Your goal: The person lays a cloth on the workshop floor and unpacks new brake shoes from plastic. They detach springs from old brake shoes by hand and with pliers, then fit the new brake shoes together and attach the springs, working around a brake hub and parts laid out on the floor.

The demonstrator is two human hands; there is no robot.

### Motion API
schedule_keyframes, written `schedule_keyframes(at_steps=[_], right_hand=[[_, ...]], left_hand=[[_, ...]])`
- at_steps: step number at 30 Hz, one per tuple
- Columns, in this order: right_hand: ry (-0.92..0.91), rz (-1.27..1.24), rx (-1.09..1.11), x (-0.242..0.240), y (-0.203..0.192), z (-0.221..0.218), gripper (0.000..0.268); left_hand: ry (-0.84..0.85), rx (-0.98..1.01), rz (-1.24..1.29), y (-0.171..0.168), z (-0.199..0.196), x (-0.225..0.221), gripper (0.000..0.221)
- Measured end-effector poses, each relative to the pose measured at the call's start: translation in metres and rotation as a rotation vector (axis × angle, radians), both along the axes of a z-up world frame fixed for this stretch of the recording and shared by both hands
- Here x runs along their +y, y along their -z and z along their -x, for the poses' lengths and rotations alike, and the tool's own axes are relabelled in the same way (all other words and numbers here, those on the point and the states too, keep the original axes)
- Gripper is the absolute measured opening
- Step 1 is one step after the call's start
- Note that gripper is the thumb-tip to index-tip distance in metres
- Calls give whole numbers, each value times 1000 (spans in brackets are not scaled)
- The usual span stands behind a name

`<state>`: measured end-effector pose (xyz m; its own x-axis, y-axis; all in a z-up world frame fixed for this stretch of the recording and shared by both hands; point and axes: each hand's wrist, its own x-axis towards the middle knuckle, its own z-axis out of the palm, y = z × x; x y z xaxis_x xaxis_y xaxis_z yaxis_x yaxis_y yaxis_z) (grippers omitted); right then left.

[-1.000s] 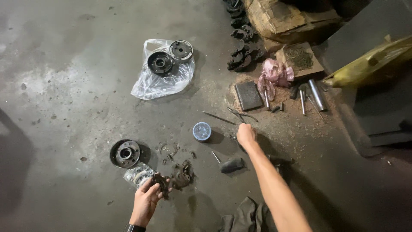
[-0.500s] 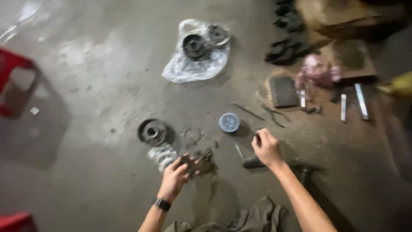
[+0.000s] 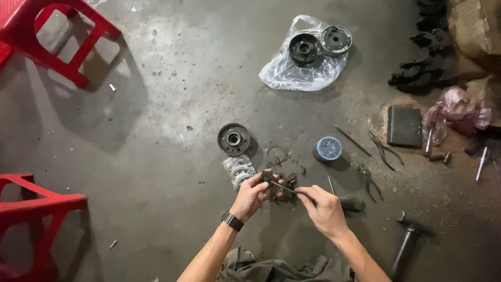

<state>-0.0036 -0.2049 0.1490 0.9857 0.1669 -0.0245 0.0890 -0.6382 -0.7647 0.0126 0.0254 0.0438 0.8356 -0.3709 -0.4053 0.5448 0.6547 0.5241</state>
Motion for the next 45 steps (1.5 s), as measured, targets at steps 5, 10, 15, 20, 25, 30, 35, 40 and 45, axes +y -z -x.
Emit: schedule_keyframes(at_steps=[5, 10, 15, 20, 25, 30, 35, 40, 45], right_hand=[[-24, 47, -58, 8, 8, -2, 15], [-66, 148, -38, 8, 13, -6, 14], [-209, -14, 212, 20, 13, -8, 23], [-93, -291, 424, 21, 64, 27, 37], [-103, -539, 466, 17, 61, 14, 34], [-16, 371, 137, -24, 128, -59, 24], [-137, 644, -2, -17, 167, -87, 12], [-151, 711, -6, -11, 147, -84, 7], [180, 302, 93, -7, 80, -62, 18]], left_hand=[[-7, -25, -30, -3, 0, 3, 48], [50, -125, -254, 4, 4, 10, 46], [373, -222, -297, 0, 8, 13, 40], [526, -314, -356, 12, 9, 26, 38], [367, -277, -668, 36, 17, 75, 34], [293, -623, -1538, 33, 38, 113, 32], [197, -724, -1802, 18, 39, 64, 24], [296, -736, -1755, 63, 23, -3, 23], [480, -775, -1993, 83, 17, -17, 31]])
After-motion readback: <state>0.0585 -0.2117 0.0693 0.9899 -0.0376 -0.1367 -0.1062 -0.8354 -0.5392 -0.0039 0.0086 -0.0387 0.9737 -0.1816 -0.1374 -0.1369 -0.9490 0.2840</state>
